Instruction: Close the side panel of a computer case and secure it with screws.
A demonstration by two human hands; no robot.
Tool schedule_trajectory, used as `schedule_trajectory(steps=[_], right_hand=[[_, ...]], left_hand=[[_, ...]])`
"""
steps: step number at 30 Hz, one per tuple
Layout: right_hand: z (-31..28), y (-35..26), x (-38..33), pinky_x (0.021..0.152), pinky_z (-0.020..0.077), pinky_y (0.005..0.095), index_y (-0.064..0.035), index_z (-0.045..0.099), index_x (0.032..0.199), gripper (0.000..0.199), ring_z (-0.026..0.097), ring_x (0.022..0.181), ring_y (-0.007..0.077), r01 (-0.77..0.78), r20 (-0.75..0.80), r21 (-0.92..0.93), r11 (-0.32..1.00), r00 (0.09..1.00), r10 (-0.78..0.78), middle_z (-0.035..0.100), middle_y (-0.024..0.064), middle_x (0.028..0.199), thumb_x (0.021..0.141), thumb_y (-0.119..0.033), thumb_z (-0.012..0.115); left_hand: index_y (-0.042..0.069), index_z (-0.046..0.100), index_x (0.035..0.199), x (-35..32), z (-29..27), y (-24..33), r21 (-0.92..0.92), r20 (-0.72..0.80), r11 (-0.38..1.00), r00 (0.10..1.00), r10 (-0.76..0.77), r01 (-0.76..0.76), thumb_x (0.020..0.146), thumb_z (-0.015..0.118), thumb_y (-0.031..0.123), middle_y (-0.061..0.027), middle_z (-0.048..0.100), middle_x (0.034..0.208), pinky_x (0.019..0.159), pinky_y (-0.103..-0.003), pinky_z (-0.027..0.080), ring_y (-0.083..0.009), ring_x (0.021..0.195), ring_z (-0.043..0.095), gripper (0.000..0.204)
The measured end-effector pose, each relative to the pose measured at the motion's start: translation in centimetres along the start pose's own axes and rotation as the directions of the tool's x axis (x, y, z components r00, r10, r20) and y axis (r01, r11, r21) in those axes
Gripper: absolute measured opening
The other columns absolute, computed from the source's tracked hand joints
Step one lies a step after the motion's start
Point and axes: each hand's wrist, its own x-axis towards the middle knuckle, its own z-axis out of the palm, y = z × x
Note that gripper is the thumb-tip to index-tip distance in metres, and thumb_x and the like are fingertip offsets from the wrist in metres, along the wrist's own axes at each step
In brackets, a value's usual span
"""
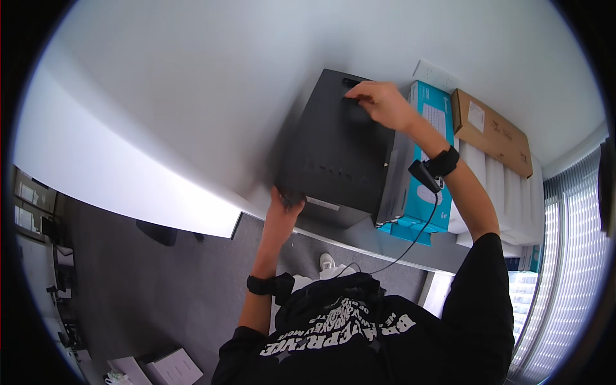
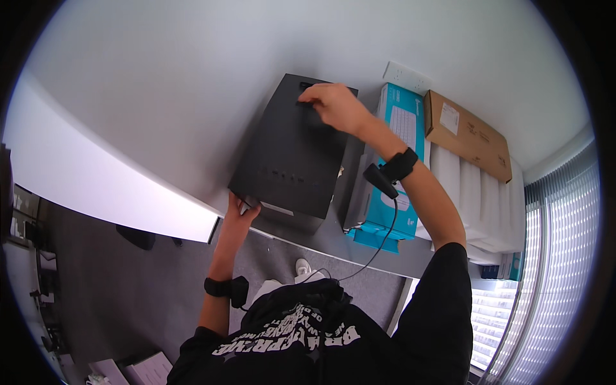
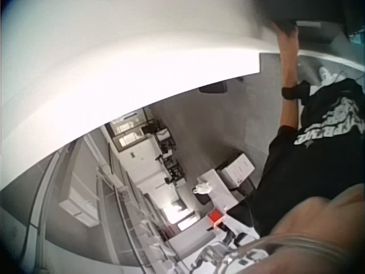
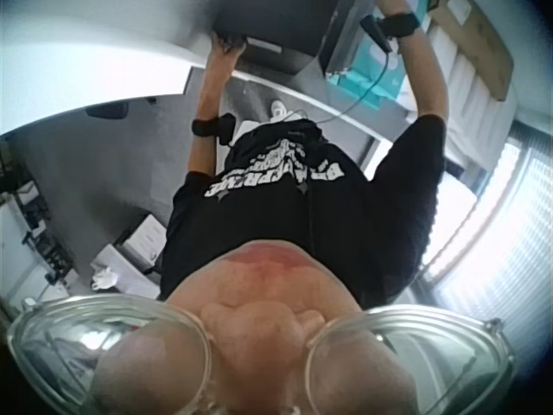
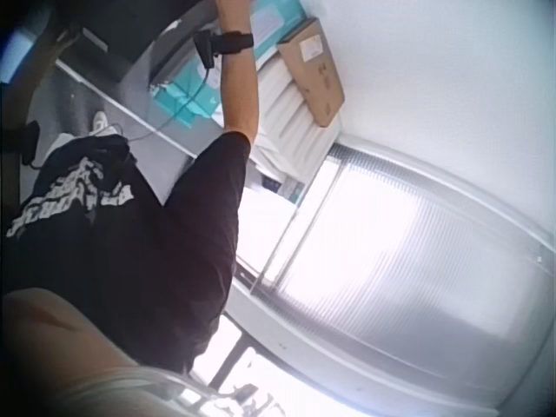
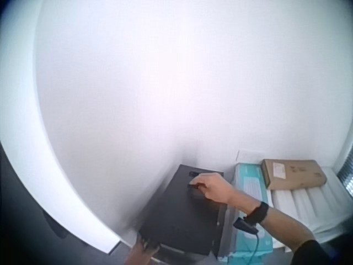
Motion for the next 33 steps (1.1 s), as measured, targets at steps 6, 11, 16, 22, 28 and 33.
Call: schedule_trajectory(steps=[6,11,16,22,28,33], right_hand=[[5.0,-2.5,-1.6,0.086,0.0526,0.0421,-0.0022,0.066,0.108,0.031,0.063,0.1,0.0363,0.173,0.102,-0.035,0.984,0.98,-0.168,0.066,0.0148,0.104,0.078,0.007,0.062],[3.9,-3.8,-1.9,0.091,0.0515,0.0408,-0.0038,0.066,0.114,0.031,0.062,0.107,0.0352,0.131,0.132,0.037,0.991,0.982,-0.134,0.064,0.0145,0.115,0.083,0.001,0.065],[2.1,1.3,-2.5,0.101,0.0465,0.0427,-0.0038,0.061,0.125,0.039,0.056,0.121,0.0375,0.049,-0.1,-0.139,0.989,0.993,-0.063,0.058,0.0175,0.131,0.087,-0.012,0.068],[5.1,10.9,-6.1,0.103,0.0418,0.0449,-0.0005,0.039,0.143,0.078,0.052,0.123,0.0341,-0.684,-0.29,0.17,0.71,0.654,0.699,0.053,0.0219,0.134,0.087,-0.046,0.067],[6.8,7.2,-5.8,0.084,0.0547,0.0356,0.0028,0.047,0.133,0.061,0.065,0.101,0.0223,-0.453,0.078,0.859,0.237,0.574,0.815,0.062,0.0156,0.118,0.095,-0.042,0.061],[6.2,5.9,-5.6,0.094,0.049,0.0329,0.0054,0.044,0.136,0.062,0.062,0.107,0.0242,-0.448,0.115,0.874,0.188,0.567,0.816,0.061,0.0185,0.121,0.094,-0.036,0.063]], left_hand=[[0.0,0.023,0.149,-0.9,0.0,1.3,-0.09,-0.012,0.995,0.999,-0.042,0.041,0.09,0.064,0.008,-0.0168,0.043,0.145,0.111,-0.037,0.036,-0.0272,0.137,0.041,0.073],[0.0,0.014,0.153,-2.8,-0.4,2.6,-0.027,-0.01,0.999,1.0,-0.028,0.027,0.092,0.065,0.012,-0.0217,0.031,0.153,0.113,-0.039,0.034,-0.0298,0.141,0.035,0.081],[0.01,0.017,0.153,-2.6,-0.4,3.1,-0.218,-0.028,0.942,0.963,-0.267,0.254,0.097,0.061,0.039,-0.0213,0.031,0.152,0.101,-0.042,0.046,-0.0367,0.135,0.041,0.078],[0.011,0.025,0.145,0.1,0.2,2.2,-0.451,0.014,0.828,0.93,-0.367,0.334,0.095,0.058,0.054,-0.0134,0.037,0.142,0.097,-0.043,0.049,-0.033,0.117,0.054,0.074],[0.009,0.028,0.14,1.0,0.6,3.9,-0.445,0.028,0.82,0.921,-0.389,0.36,0.096,0.06,0.042,-0.0129,0.038,0.141,0.099,-0.046,0.047,-0.0339,0.114,0.056,0.063],[0.009,0.024,0.14,1.6,0.5,4.2,-0.559,0.02,0.738,0.896,-0.444,0.378,0.096,0.058,0.03,-0.0155,0.038,0.14,0.101,-0.05,0.045,-0.0356,0.117,0.053,0.059]])
